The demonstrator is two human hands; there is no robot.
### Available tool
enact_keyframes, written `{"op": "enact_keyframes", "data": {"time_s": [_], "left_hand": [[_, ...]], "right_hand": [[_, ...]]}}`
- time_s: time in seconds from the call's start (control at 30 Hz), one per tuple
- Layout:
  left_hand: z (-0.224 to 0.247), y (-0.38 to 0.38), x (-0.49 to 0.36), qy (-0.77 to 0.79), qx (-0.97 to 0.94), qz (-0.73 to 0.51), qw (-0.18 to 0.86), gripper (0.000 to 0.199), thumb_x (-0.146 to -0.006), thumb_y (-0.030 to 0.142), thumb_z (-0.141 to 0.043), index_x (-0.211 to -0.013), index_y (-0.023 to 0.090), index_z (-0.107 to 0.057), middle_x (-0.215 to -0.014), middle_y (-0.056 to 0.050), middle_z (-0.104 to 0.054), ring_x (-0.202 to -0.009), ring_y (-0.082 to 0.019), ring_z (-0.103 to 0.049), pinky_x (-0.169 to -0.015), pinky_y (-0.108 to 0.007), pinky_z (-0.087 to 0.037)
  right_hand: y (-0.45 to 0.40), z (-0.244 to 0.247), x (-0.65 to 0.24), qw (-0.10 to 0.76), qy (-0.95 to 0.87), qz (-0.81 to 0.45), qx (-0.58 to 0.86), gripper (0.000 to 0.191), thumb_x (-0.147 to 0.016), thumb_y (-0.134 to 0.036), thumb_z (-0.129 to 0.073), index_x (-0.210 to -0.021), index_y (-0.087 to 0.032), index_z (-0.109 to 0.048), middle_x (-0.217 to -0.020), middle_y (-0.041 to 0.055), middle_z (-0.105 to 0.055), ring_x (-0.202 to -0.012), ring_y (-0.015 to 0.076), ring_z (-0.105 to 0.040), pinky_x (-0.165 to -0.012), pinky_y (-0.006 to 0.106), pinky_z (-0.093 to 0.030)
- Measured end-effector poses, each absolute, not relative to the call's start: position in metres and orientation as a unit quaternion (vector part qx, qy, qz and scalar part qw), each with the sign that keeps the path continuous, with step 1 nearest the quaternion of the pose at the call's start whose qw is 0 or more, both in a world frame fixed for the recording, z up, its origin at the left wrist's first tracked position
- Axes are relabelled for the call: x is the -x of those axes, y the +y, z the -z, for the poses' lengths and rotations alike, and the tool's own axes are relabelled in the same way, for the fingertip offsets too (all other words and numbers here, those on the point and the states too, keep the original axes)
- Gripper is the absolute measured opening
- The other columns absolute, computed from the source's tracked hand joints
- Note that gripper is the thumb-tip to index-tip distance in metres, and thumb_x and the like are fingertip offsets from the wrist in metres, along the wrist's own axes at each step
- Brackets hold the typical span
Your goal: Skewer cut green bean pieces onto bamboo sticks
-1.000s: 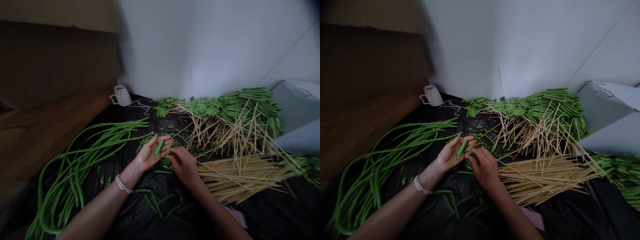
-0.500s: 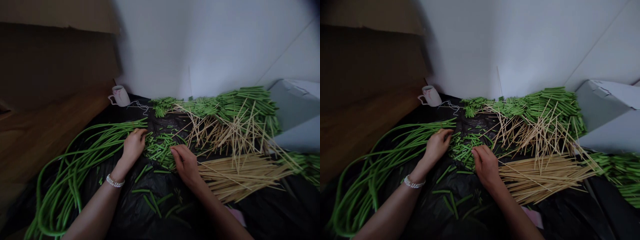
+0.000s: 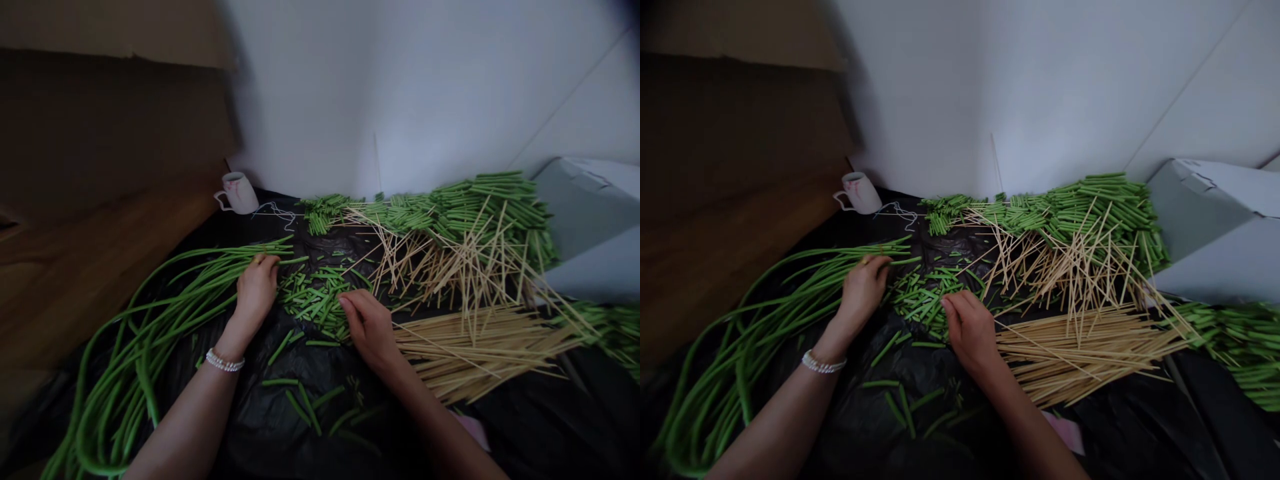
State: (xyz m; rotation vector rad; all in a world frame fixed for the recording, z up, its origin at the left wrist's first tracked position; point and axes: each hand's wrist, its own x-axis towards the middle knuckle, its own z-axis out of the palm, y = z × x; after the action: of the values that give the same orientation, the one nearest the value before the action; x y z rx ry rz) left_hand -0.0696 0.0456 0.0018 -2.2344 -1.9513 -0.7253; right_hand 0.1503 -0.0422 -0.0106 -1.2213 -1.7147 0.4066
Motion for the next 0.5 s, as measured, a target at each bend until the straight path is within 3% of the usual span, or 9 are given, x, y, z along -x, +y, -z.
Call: {"op": "enact_keyframes", "data": {"time_s": [0.17, 0.37, 0.5], "left_hand": [[0.003, 0.043, 0.053, -0.514, 0.772, 0.375, 0.005, 0.028, -0.088, 0.023, -0.049, -0.112, 0.015, -0.061, -0.111, -0.011, -0.063, -0.103, -0.022, -0.060, -0.092, -0.035, -0.047], [0.007, 0.013, 0.020, -0.357, 0.854, 0.369, -0.081, 0.023, -0.088, 0.022, -0.052, -0.108, 0.017, -0.063, -0.113, -0.010, -0.065, -0.106, -0.020, -0.059, -0.097, -0.038, -0.044], [0.008, 0.002, 0.015, -0.283, 0.874, 0.384, -0.089, 0.024, -0.086, 0.019, -0.056, -0.109, 0.018, -0.063, -0.118, -0.010, -0.063, -0.107, -0.020, -0.058, -0.095, -0.039, -0.045]], "right_hand": [[-0.041, 0.012, -0.151, 0.494, -0.696, -0.143, 0.500, 0.019, -0.092, -0.020, -0.047, -0.100, -0.019, -0.064, -0.093, 0.0066, -0.065, -0.088, 0.0172, -0.062, -0.080, 0.030, -0.050], [-0.041, 0.018, -0.151, 0.466, -0.719, -0.040, 0.514, 0.033, -0.091, -0.015, -0.045, -0.122, -0.019, -0.056, -0.116, 0.0114, -0.061, -0.108, 0.0204, -0.058, -0.092, 0.034, -0.048], [-0.043, 0.021, -0.150, 0.387, -0.748, -0.028, 0.538, 0.032, -0.092, -0.017, -0.043, -0.121, -0.016, -0.057, -0.103, 0.0127, -0.066, -0.095, 0.0230, -0.062, -0.082, 0.036, -0.051]]}}
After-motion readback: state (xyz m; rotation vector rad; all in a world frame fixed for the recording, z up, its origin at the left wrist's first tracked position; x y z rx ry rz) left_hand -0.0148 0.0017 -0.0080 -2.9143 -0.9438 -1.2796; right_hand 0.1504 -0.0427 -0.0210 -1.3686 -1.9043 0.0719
